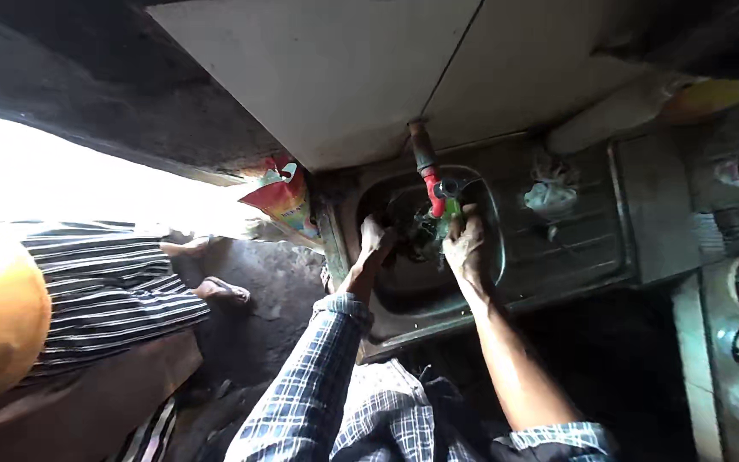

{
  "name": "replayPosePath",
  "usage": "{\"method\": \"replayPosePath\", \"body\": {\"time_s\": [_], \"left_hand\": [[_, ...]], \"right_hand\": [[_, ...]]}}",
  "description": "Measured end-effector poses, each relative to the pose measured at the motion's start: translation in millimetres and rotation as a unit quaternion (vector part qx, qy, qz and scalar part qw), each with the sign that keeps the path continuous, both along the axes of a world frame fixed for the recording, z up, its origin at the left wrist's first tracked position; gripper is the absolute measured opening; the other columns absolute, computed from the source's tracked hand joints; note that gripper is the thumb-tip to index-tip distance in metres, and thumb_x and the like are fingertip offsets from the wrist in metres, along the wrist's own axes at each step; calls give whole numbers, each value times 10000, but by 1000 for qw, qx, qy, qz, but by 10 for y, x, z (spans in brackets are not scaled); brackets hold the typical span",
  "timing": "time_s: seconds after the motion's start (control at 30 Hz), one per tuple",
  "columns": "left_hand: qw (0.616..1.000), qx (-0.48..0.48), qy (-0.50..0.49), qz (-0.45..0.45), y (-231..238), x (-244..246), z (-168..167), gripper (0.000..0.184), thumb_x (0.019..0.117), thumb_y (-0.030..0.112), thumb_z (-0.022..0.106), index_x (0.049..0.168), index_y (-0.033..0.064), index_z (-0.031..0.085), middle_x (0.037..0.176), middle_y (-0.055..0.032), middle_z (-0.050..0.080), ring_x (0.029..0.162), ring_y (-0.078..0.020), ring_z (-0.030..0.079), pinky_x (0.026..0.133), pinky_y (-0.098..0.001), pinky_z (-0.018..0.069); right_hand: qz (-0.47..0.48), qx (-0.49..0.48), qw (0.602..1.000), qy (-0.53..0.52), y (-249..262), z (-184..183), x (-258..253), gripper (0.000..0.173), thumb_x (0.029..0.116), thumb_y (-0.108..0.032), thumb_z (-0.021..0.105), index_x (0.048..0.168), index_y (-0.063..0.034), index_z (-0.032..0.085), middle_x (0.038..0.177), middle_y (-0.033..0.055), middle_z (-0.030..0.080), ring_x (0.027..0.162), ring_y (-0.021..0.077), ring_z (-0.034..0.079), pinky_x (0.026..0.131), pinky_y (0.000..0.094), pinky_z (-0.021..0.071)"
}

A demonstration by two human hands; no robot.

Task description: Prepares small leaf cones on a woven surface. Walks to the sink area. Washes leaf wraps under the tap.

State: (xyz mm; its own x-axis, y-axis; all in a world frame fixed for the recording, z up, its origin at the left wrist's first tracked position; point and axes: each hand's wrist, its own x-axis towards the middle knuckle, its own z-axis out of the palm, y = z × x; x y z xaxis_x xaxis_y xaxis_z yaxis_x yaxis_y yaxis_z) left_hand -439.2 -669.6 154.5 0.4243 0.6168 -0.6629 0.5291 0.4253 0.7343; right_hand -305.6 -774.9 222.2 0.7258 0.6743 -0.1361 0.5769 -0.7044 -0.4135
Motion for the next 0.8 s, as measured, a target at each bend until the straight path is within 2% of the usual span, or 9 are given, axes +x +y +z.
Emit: {"method": "replayPosePath", "body": {"time_s": [0.03, 0.17, 0.27, 0.37, 0.47, 0.57, 0.63, 0.73, 0.8], "left_hand": [[999, 10, 33, -36, 23, -16, 106, 428, 936, 194, 735, 1333, 107, 601, 1232, -189, 665, 1107, -353, 656, 953, -587, 522], [970, 205, 18, -133, -47, -7, -248, 436, 896, 244, 753, 1298, 160, 605, 984, -176, 718, 859, -373, 716, 715, -610, 578], [957, 211, 87, -181, -3, 38, -216, 352, 935, 349, 685, 1238, 175, 643, 974, -203, 707, 873, -430, 698, 687, -645, 546], [984, 88, 81, -132, 68, 110, -231, 406, 949, 305, 702, 1233, 21, 641, 1139, -255, 672, 1044, -425, 662, 863, -630, 528], [994, -88, -20, -61, 65, 150, -214, 378, 993, 142, 637, 1318, -39, 568, 1157, -202, 660, 1025, -265, 651, 924, -470, 546], [967, -208, -99, 105, -39, 268, -384, 501, 963, 70, 653, 1428, 49, 468, 1059, -153, 672, 862, -217, 675, 755, -405, 599], [965, -208, -79, 141, -112, 292, -337, 354, 965, 110, 632, 1302, 35, 554, 967, -148, 674, 774, -219, 670, 656, -390, 590], [986, -150, -61, 34, -192, 18, 184, 341, 1037, 192, 557, 1371, 121, 573, 1274, -70, 644, 1105, -157, 621, 926, -374, 535], [994, -64, -86, -36, -227, -28, -9, 405, 1032, 129, 562, 1434, 101, 521, 1370, -102, 596, 1227, -181, 585, 1026, -377, 507]], "right_hand": [[6, -3, 1000, -1, -6, -29, 24, 376, 1066, -221, 519, 1378, -13, 550, 1168, 242, 688, 1036, 405, 699, 883, 588, 564], [18, 16, 999, 24, 13, -144, 73, 347, 1069, -245, 519, 1390, -119, 561, 1124, 202, 709, 961, 398, 712, 796, 612, 574], [53, 0, 998, 46, 52, -125, -40, 367, 1047, -238, 558, 1398, -131, 584, 1098, 223, 710, 935, 405, 712, 787, 610, 569], [54, -13, 997, 49, 156, -72, -36, 429, 1032, -219, 579, 1440, -112, 504, 1160, 234, 684, 995, 416, 700, 815, 606, 565], [0, 11, 992, 125, 282, -65, 0, 473, 988, -124, 636, 1445, -66, 530, 1271, 243, 657, 1118, 408, 667, 935, 602, 536], [-25, 12, 986, 162, 268, -82, 36, 558, 1000, -116, 614, 1526, -114, 426, 1360, 232, 619, 1180, 398, 647, 967, 588, 529], [33, 11, 989, 145, 163, 8, 28, 520, 999, -110, 610, 1506, -113, 494, 1345, 222, 634, 1146, 398, 663, 944, 585, 542], [1, 20, 996, 84, 110, 37, 69, 436, 1011, -153, 589, 1444, -146, 540, 1175, 211, 698, 975, 389, 705, 810, 600, 569], [22, 0, 996, 89, 98, 38, 93, 433, 1015, -165, 590, 1446, -154, 554, 1158, 208, 702, 959, 387, 705, 802, 604, 569]]}}
